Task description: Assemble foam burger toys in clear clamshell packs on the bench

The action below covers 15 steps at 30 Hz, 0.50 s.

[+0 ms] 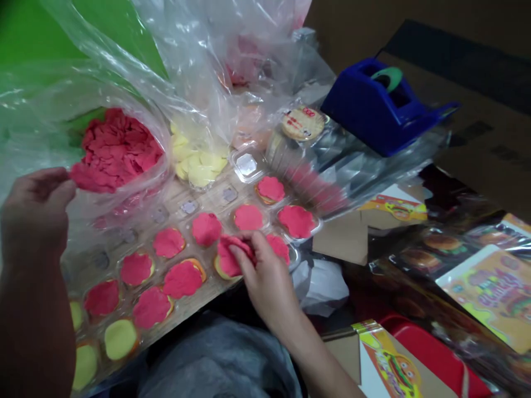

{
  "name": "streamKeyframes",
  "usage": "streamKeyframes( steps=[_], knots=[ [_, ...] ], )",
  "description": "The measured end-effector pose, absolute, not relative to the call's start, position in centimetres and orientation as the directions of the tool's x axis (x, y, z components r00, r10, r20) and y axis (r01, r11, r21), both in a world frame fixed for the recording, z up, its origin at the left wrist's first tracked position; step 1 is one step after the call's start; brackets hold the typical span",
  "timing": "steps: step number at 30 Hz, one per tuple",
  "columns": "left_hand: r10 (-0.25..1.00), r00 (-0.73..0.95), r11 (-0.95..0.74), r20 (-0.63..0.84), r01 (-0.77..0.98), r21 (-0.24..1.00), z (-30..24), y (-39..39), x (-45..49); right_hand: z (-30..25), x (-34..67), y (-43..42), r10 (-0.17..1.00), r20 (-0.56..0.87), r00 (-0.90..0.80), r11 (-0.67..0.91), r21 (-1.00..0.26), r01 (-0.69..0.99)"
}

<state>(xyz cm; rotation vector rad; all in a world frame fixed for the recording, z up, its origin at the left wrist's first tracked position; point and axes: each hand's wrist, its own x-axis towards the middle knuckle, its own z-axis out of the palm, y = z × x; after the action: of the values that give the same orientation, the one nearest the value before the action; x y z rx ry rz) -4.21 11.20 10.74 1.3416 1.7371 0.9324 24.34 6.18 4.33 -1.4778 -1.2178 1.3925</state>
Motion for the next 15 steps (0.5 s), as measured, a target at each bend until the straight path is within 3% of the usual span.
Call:
streamKeyframes(
  steps=[2,4,6,8,9,12,15],
  knots=[
    [0.926,-0.375,0.216,0.042,0.619,0.755,9.9,10.5,-3.9,3.4,25.1,6.5,0.981,-0.193,0.014,-0.187,-0.930,0.316],
    [0.922,-0.383,0.218,0.064,0.647,0.731,8.5,8.8,-1.7,2.9,25.5,6.6,0.971,-0.237,-0.031,-0.216,-0.923,0.319],
    [0.968,-0.221,0.213,-0.119,0.471,0.856,6.7,6.8,1.7,2.9,25.5,6.4,0.931,-0.325,-0.163,-0.280,-0.927,0.249],
    [0.926,0.058,0.338,-0.372,0.306,0.890,4.9,5.3,5.0,2.8,25.3,6.0,0.873,-0.383,-0.300,-0.348,-0.923,0.166],
    [0.893,0.153,0.376,-0.423,0.263,0.888,4.1,4.8,6.3,2.8,25.1,5.8,0.855,-0.397,-0.335,-0.372,-0.918,0.138],
    [0.868,0.225,0.372,-0.443,0.298,0.879,2.7,4.6,8.2,2.1,24.8,5.2,0.876,-0.404,-0.263,-0.356,-0.910,0.211],
    [0.904,0.248,0.199,-0.350,0.479,0.855,2.2,5.1,8.6,1.2,24.5,4.8,0.934,-0.320,-0.156,-0.222,-0.865,0.450]
  ],
)
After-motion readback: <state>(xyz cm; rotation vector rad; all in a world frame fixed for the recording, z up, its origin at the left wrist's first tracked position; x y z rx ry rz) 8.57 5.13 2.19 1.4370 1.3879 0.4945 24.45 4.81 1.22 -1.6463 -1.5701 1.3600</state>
